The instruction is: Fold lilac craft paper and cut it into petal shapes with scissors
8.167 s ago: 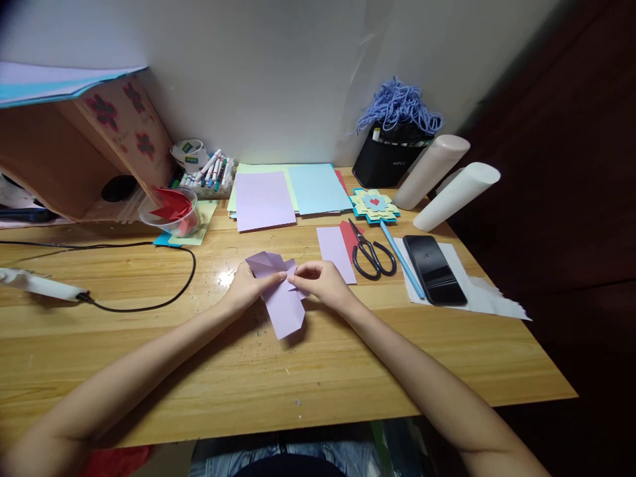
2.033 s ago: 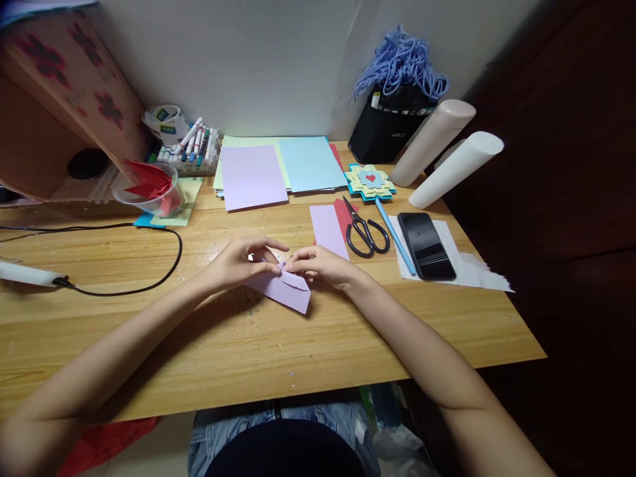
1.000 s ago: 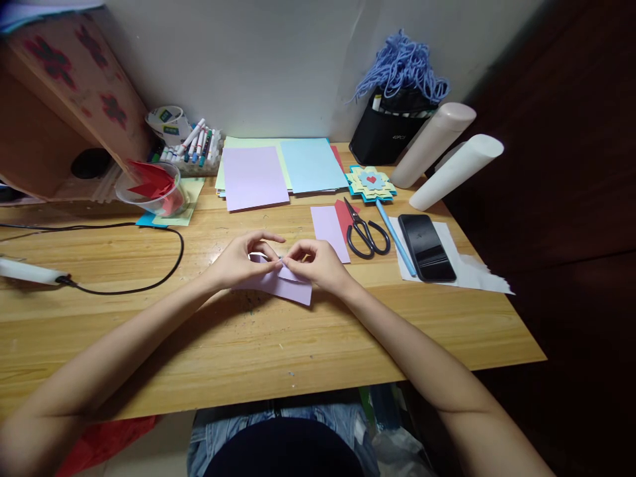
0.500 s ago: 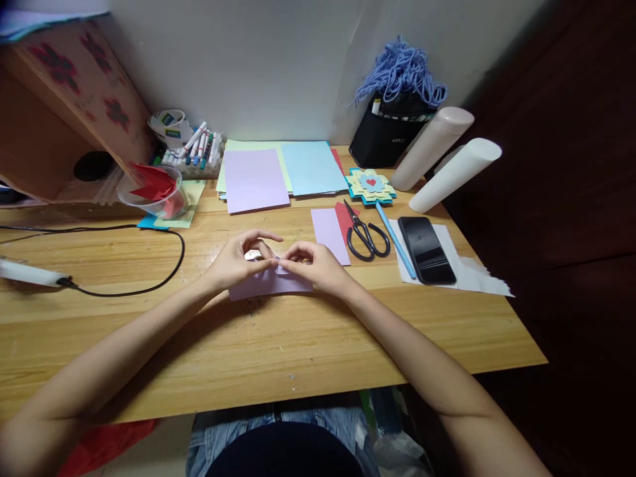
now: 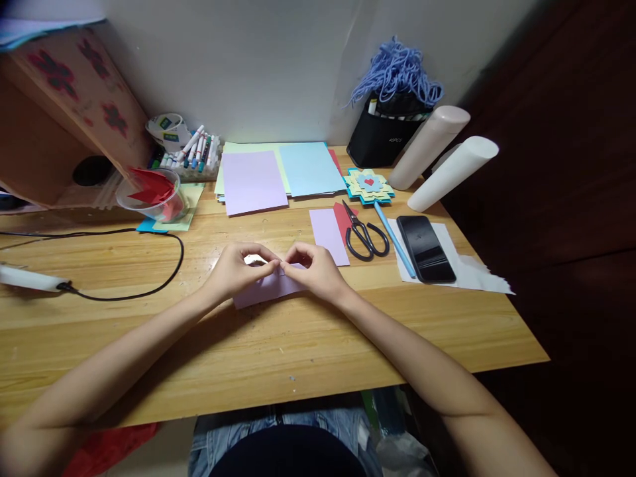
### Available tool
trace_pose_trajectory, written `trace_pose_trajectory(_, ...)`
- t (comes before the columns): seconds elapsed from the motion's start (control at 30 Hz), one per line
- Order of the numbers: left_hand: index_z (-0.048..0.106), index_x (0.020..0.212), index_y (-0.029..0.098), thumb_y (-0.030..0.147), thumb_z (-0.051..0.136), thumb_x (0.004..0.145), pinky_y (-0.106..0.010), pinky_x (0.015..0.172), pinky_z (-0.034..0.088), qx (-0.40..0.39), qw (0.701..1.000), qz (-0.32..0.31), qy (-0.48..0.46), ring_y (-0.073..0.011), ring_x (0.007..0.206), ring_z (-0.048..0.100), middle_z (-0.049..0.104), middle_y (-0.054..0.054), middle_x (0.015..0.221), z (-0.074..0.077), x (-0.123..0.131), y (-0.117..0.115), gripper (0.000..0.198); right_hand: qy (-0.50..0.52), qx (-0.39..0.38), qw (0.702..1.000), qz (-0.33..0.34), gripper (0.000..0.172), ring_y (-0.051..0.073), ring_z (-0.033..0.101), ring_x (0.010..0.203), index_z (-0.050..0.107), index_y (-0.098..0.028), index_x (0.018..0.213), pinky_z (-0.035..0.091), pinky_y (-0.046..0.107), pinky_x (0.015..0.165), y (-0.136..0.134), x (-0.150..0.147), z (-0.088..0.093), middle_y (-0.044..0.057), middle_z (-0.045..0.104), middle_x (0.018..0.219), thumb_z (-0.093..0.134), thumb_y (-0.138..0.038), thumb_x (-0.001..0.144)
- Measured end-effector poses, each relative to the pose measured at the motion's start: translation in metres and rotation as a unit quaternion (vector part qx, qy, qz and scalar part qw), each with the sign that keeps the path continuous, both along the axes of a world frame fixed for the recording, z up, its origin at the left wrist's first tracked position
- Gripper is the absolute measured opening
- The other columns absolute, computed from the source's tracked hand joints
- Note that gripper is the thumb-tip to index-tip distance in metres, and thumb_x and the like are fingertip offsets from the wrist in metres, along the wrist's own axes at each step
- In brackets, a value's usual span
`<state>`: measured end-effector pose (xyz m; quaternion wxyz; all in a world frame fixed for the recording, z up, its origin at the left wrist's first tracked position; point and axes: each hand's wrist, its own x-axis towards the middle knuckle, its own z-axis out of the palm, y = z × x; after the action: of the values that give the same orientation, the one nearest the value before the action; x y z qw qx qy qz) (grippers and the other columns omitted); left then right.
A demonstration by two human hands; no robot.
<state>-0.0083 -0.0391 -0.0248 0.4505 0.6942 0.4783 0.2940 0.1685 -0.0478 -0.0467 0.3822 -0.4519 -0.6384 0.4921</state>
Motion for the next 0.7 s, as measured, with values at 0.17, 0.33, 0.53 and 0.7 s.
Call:
trace_pose_trajectory(0.17, 0.070, 0.074, 0.013, 0.026, 0.056, 0.073, -0.023, 0.060, 0.044, -0.025, 0.999, -0.015, 0.022, -0.0138, 0.066, 0.060, 0.070, -0.004, 0.074, -0.0023, -0.0022, 0.0053, 0.019, -0.015, -0.004, 1.000, 0.003, 0.008, 0.011, 0.054, 0.065, 0.057, -0.016, 0.068, 0.043, 0.024, 0.062, 0.0021, 0.0019, 0.0008, -0.001, 0.058, 0.067, 0.060, -0.023, 0.072)
trace_pose_trajectory(0.33, 0.070, 0.073, 0.014, 0.027, 0.053, 0.076, -0.022, 0.061, 0.043, -0.004, 0.999, -0.035, 0.040, -0.0130, 0.066, 0.060, 0.070, -0.003, 0.073, -0.0009, -0.0028, 0.0071, 0.021, -0.024, -0.001, 1.000, -0.004, 0.008, 0.011, 0.054, 0.064, 0.057, -0.016, 0.067, 0.043, 0.023, 0.061, 0.0033, 0.0028, 0.0008, -0.001, 0.058, 0.066, 0.059, -0.023, 0.072)
trace_pose_trajectory(0.53, 0.071, 0.077, 0.018, 0.036, 0.060, 0.073, -0.023, 0.060, 0.043, 0.009, 0.997, -0.035, 0.064, -0.0145, 0.068, 0.062, 0.071, -0.003, 0.075, 0.0001, -0.0048, 0.0064, 0.022, -0.057, 0.027, 0.997, -0.033, 0.012, 0.013, 0.056, 0.068, 0.059, -0.016, 0.069, 0.043, 0.024, 0.064, 0.0032, 0.0032, 0.0008, 0.000, 0.061, 0.069, 0.058, -0.027, 0.074)
trace_pose_trajectory(0.7, 0.067, 0.071, 0.015, 0.034, 0.058, 0.076, -0.025, 0.065, 0.043, 0.038, 0.998, 0.011, 0.040, -0.0136, 0.069, 0.060, 0.069, -0.004, 0.074, -0.0016, -0.0049, 0.0084, 0.022, -0.061, 0.007, 0.997, -0.043, 0.021, 0.017, 0.060, 0.074, 0.066, -0.016, 0.079, 0.044, 0.027, 0.065, 0.0038, 0.0054, 0.0059, 0.004, 0.067, 0.079, 0.062, -0.036, 0.072)
